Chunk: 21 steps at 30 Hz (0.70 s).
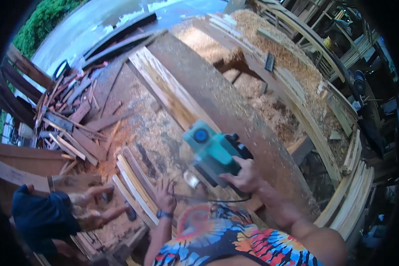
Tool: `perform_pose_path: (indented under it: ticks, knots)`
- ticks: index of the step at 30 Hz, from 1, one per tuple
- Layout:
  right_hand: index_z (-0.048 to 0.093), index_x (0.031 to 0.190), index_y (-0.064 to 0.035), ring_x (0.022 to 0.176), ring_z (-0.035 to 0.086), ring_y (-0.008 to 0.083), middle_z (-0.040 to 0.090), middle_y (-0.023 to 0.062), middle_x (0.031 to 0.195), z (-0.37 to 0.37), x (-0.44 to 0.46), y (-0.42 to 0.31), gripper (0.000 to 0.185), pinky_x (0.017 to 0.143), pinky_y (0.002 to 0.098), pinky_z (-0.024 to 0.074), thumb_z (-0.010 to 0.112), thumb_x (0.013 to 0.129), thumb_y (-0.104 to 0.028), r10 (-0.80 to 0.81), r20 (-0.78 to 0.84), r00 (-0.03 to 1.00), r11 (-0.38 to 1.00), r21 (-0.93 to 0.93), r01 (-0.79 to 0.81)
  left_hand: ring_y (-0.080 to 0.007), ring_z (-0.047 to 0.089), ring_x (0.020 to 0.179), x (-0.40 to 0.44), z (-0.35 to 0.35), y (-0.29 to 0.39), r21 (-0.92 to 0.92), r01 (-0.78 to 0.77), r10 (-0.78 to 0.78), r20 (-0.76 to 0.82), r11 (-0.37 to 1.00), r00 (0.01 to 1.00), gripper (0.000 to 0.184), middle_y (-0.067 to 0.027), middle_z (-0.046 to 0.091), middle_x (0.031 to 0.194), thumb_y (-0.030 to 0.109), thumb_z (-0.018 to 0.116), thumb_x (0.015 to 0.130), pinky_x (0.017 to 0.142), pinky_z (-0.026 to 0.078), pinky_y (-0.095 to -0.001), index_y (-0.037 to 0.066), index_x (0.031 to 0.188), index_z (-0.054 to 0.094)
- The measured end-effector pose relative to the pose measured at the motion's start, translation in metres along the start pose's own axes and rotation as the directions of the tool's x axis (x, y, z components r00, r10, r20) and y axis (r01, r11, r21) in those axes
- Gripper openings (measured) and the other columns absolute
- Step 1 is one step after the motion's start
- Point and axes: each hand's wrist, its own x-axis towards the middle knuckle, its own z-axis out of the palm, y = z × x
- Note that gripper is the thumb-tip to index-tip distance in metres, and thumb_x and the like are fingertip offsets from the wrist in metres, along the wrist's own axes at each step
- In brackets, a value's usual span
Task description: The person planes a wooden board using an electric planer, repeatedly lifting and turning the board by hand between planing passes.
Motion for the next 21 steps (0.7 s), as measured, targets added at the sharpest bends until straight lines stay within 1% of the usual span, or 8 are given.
perform_pose_path:
  ticks: [4,6,8,12,13,16,19,21]
  knots:
    - [0.07,0.111,0.0015,0.072,0.071,0.0158,0.075,0.0122,0.084,-0.046,-0.145,0.01,0.048,0.069,0.033,0.0559,0.085,0.081,-0.032,0.199,-0.082,0.977,0.97,0.156,-0.185,-0.0421,0.047,0.136,-0.012,0.005,0.105,-0.17,-0.227,0.235,0.029,0.959,0.972,0.062,-0.0237,0.048,0.15,0.023,0.073,0.087,0.114,0.036,-0.0495,0.008,0.144,0.053]
    - [0.07,0.111,0.0013,0.079,0.07,0.0149,0.075,0.0097,0.088,-0.075,-0.208,0.021,0.045,0.076,0.0325,0.0556,0.085,0.081,-0.029,0.325,-0.079,0.942,0.944,0.095,-0.317,-0.0429,0.04,0.142,-0.03,0.015,0.15,-0.189,-0.284,0.309,0.119,0.94,0.944,0.081,-0.0244,0.037,0.157,0.029,0.078,0.083,0.116,0.034,-0.0521,0.008,0.152,0.042]
    - [0.07,0.112,0.001,0.08,0.07,0.016,0.075,0.0089,0.089,-0.094,-0.263,0.016,0.046,0.077,0.0335,0.0556,0.085,0.081,-0.028,0.515,-0.088,0.853,0.853,0.149,-0.5,-0.0441,0.035,0.145,-0.049,0.019,0.189,-0.21,-0.334,0.378,0.225,0.919,0.898,0.088,-0.0242,0.03,0.161,0.031,0.079,0.08,0.117,0.031,-0.054,0.007,0.154,0.037]
    - [0.068,0.115,0.0015,0.08,0.07,0.0152,0.076,0.0097,0.091,-0.116,-0.338,0.031,0.045,0.075,0.0334,0.0554,0.082,0.083,-0.027,0.498,-0.272,0.824,0.859,0.021,-0.512,-0.0465,0.027,0.148,-0.092,0.024,0.238,-0.272,-0.366,0.449,0.377,0.89,0.81,0.095,-0.0244,0.022,0.164,0.03,0.079,0.078,0.118,0.028,-0.0566,0.007,0.157,0.031]
    - [0.067,0.118,0.0018,0.079,0.069,0.016,0.075,0.0087,0.091,-0.118,-0.35,0.035,0.043,0.075,0.0345,0.0555,0.08,0.086,-0.025,0.524,-0.286,0.802,0.852,0.159,-0.5,-0.0474,0.028,0.148,-0.102,0.025,0.238,-0.313,-0.398,0.497,0.372,0.863,0.784,0.085,-0.0265,0.026,0.162,0.026,0.076,0.08,0.117,0.03,-0.0557,0.006,0.153,0.037]
    - [0.066,0.121,0.0017,0.07,0.065,0.0139,0.073,0.0067,0.088,-0.128,-0.373,0.047,0.045,0.068,0.0333,0.0541,0.079,0.087,-0.026,0.63,-0.311,0.712,0.776,0.303,-0.554,-0.0455,0.05,0.133,-0.118,0.023,0.222,-0.468,-0.679,0.823,0.367,0.566,0.434,0.087,-0.0325,0.042,0.151,0.022,0.083,0.075,0.111,0.042,-0.0523,-0.002,0.148,0.041]
    - [0.066,0.115,-0.0001,0.053,0.054,0.0075,0.064,0.0009,0.073,-0.129,-0.379,0.068,0.041,0.05,0.0264,0.044,0.079,0.089,-0.029,0.508,-0.422,0.751,0.859,0.31,-0.407,-0.0393,0.069,0.107,-0.122,0.01,0.219,-0.496,-0.436,0.617,0.762,0.751,0.195,0.072,-0.0283,0.064,0.127,0.026,0.08,0.083,0.095,0.055,-0.0466,-0.005,0.14,0.049]
    - [0.065,0.109,-0.0014,0.048,0.051,0.007,0.059,-0.0004,0.067,-0.133,-0.376,0.078,0.038,0.045,0.0256,0.0419,0.078,0.091,-0.032,0.507,-0.433,0.745,0.86,0.317,-0.401,-0.0324,0.072,0.095,-0.135,0.066,0.201,-0.499,-0.076,0.432,0.654,0.863,0.621,0.063,-0.0211,0.07,0.108,0.036,0.076,0.089,0.084,0.058,-0.0413,-0.004,0.133,0.055]
